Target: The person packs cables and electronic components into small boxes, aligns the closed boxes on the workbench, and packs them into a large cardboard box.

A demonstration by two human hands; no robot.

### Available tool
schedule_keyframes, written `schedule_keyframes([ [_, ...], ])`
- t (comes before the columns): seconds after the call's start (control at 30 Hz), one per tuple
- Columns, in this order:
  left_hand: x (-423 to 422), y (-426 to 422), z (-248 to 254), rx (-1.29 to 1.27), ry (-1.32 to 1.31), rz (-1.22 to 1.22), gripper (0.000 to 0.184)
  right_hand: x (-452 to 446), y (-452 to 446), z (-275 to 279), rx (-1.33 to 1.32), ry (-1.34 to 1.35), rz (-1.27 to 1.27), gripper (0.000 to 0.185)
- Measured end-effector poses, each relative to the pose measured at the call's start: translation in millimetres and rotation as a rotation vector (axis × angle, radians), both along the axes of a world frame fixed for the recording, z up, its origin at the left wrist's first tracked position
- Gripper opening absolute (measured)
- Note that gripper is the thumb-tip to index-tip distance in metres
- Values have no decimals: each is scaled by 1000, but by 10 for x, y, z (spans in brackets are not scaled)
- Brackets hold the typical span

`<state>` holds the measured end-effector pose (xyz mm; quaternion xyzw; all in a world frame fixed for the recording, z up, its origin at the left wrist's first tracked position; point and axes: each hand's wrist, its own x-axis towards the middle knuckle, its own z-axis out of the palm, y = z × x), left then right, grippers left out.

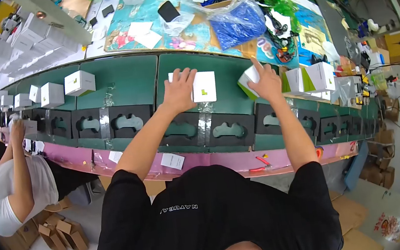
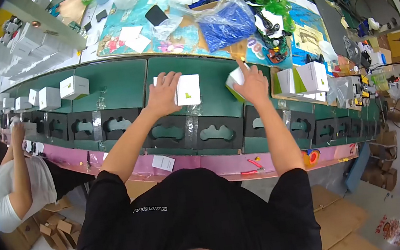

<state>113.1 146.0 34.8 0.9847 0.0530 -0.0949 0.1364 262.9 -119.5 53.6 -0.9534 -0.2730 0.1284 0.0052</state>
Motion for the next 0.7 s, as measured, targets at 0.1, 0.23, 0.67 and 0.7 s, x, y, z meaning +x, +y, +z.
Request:
schedule_keyframes([
  [0.1, 4, 5, -53, -14, -27, -21, 105, -341, 457, -104, 271, -51, -238, 78],
  [0.23, 13, 56, -56, -91, -98, 6, 102, -551, 730, -302, 249, 206, -86, 86],
  [0.67, -791, 3178, -94, 166, -176, 1183, 124, -700, 869, -1, 114, 131, 204, 128],
  [0.7, -821, 3360, -194, 58, -136, 1221, 122, -707, 859, 4, 99, 128, 175, 128],
])
